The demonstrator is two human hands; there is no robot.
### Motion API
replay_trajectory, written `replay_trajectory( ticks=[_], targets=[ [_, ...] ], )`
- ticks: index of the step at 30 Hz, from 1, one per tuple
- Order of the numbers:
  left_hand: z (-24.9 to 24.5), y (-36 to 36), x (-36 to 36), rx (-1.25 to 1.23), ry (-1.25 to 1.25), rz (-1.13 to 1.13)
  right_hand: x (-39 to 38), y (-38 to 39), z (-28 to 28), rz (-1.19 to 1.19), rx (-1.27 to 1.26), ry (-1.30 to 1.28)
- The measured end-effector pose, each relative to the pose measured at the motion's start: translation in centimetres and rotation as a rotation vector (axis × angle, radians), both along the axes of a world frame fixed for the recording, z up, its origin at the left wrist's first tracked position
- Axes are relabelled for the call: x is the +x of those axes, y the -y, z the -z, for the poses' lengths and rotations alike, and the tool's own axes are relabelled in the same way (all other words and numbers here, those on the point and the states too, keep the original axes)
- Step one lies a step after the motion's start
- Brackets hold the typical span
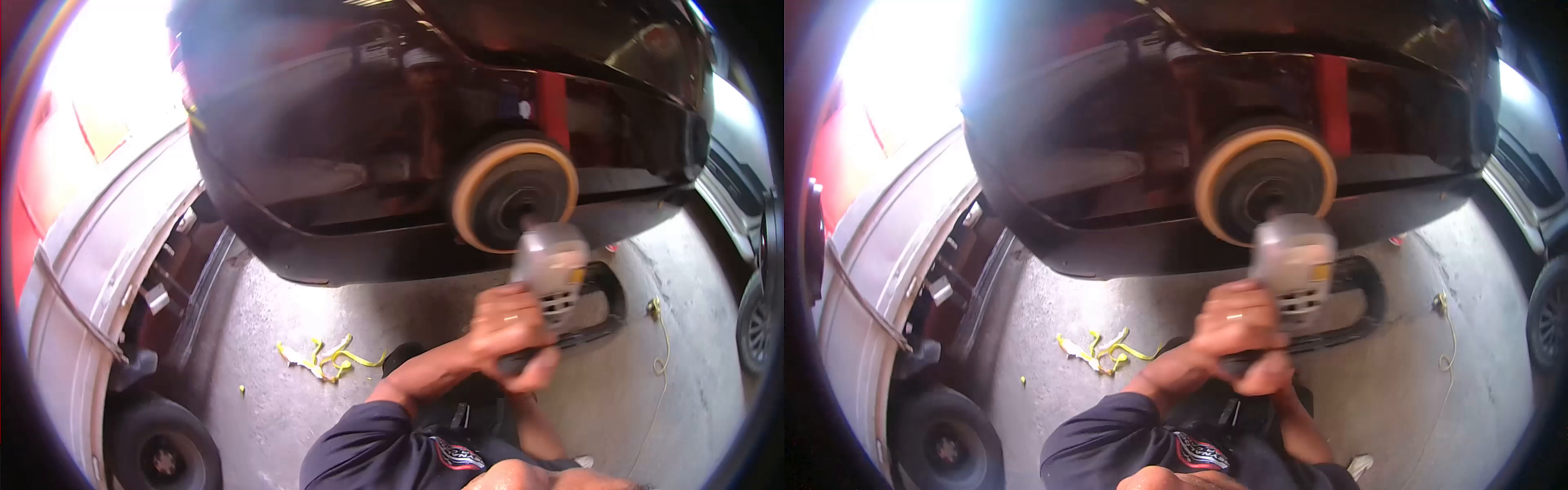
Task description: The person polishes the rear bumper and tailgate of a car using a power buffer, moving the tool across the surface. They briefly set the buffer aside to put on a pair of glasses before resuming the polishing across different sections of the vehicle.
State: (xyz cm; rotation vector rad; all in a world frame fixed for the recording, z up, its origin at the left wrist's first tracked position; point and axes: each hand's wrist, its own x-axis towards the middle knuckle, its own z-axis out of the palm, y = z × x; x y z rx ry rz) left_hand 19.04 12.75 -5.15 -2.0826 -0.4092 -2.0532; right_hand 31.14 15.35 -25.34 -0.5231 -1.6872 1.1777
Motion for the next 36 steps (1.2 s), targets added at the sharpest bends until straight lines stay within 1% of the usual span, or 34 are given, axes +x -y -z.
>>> replay_trajectory(
  ticks=[1,3,5,7,9,10,11,13,16,20,21,23,24,25,26,27,29,32,34,36],
  targets=[
    [-0.2,-1.1,1.5,-0.032,0.01,0.004,0.9,-0.3,-0.5,0.026,-0.062,-0.053],
    [-0.2,-3.2,3.7,0.006,0.083,0.065,1.9,-0.1,-1.4,0.066,-0.137,-0.136],
    [0.9,-2.9,3.6,0.024,0.113,0.044,2.3,0.2,-1.9,0.085,-0.171,-0.168],
    [1.2,-1.6,2.5,0.038,0.132,0.025,2.1,0.7,-2.2,0.088,-0.192,-0.183],
    [1.7,0.7,0.2,0.07,0.155,0.053,1.1,1.3,-2.4,0.059,-0.193,-0.176],
    [1.7,1.6,-0.8,0.089,0.176,0.025,0.4,1.5,-2.6,0.047,-0.18,-0.167],
    [1.3,2.6,-1.7,0.109,0.222,0.002,-0.3,2.0,-2.7,0.024,-0.167,-0.148],
    [2.0,4.6,-4.4,0.117,0.187,-0.01,-2.1,2.6,-2.6,-0.032,-0.118,-0.105],
    [2.3,7.4,-7.2,0.156,0.197,-0.107,-5.0,3.9,-2.6,-0.115,-0.002,-0.044],
    [3.2,11.2,-10.8,0.143,0.213,-0.206,-8.9,5.9,-2.1,-0.185,0.152,0.03],
    [3.5,12.1,-11.7,0.146,0.24,-0.208,-9.7,6.3,-1.7,-0.183,0.176,0.041],
    [4.0,13.3,-13.4,0.176,0.313,-0.255,-11.1,7.6,-0.7,-0.102,0.202,0.024],
    [4.4,14.0,-14.3,0.196,0.351,-0.255,-12.0,7.9,-0.6,-0.114,0.221,0.035],
    [4.7,14.7,-15.2,0.217,0.387,-0.253,-12.6,7.5,1.2,-0.14,0.231,0.122],
    [4.6,15.7,-15.6,0.173,0.425,-0.346,-13.2,7.1,2.9,-0.167,0.245,0.209],
    [4.8,16.4,-16.2,0.171,0.465,-0.364,-13.8,7.3,2.8,-0.16,0.249,0.199],
    [4.9,17.5,-17.7,0.218,0.507,-0.414,-15.7,8.7,2.2,-0.146,0.233,0.349],
    [4.1,18.9,-19.1,0.243,0.543,-0.492,-18.2,10.3,-1.1,-0.185,0.264,0.354],
    [3.7,19.3,-20.1,0.273,0.545,-0.5,-19.2,10.7,-1.6,-0.188,0.293,0.344],
    [3.6,19.5,-20.9,0.296,0.523,-0.49,-19.5,10.7,-1.8,-0.177,0.314,0.423]
  ],
)
